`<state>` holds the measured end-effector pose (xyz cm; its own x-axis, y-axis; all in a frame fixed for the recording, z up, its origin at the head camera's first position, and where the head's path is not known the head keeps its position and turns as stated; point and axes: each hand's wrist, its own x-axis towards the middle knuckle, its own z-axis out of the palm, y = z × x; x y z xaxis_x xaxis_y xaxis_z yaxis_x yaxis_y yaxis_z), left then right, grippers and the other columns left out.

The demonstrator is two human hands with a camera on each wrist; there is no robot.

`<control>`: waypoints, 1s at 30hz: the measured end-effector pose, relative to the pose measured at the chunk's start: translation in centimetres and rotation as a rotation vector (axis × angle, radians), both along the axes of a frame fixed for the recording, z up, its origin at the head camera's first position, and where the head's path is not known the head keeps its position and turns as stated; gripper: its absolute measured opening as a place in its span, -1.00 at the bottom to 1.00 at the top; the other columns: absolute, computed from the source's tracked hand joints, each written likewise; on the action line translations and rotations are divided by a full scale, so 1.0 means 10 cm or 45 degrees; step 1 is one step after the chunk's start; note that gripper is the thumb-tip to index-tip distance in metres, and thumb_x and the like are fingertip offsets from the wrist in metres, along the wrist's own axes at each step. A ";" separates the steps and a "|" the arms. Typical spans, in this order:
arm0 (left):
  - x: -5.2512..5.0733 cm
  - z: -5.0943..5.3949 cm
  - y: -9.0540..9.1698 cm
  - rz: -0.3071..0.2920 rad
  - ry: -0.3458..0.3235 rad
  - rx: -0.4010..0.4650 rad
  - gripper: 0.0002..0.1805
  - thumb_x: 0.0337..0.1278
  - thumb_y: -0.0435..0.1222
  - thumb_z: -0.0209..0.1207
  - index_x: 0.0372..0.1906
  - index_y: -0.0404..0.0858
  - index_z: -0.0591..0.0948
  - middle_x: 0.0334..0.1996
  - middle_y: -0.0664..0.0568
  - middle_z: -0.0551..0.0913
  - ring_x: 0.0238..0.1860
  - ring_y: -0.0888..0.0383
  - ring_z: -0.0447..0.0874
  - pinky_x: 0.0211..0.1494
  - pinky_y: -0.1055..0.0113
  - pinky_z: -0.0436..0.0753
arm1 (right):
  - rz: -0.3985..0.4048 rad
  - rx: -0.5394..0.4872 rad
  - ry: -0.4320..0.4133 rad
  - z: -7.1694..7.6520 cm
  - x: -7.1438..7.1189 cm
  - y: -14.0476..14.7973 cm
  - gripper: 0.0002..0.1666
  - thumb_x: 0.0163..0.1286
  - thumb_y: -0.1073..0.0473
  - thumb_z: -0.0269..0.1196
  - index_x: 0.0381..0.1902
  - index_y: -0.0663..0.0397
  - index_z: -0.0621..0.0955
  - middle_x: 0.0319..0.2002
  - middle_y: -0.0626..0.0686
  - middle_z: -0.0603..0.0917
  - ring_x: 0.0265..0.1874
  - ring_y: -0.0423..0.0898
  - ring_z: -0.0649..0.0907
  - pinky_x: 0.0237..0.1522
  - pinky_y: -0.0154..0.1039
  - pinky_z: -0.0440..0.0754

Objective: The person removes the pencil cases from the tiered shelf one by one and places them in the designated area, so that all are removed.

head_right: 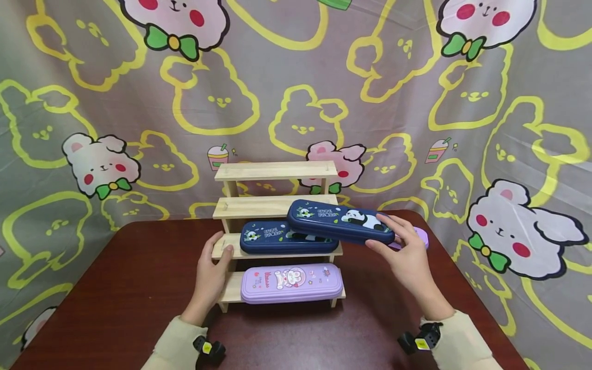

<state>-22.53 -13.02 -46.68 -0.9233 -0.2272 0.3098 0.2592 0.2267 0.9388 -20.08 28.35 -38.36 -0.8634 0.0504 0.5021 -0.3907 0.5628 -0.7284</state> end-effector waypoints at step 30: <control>0.00 0.00 0.00 0.011 -0.003 -0.011 -0.45 0.39 -0.14 0.18 0.41 -0.08 0.35 0.32 -0.01 0.42 0.32 0.11 0.31 0.38 0.10 0.24 | -0.212 -0.083 -0.008 -0.19 0.23 0.46 -0.33 0.26 0.28 0.40 0.34 0.01 0.52 0.19 -0.04 0.42 -0.02 -0.21 0.44 -0.09 -0.68 0.42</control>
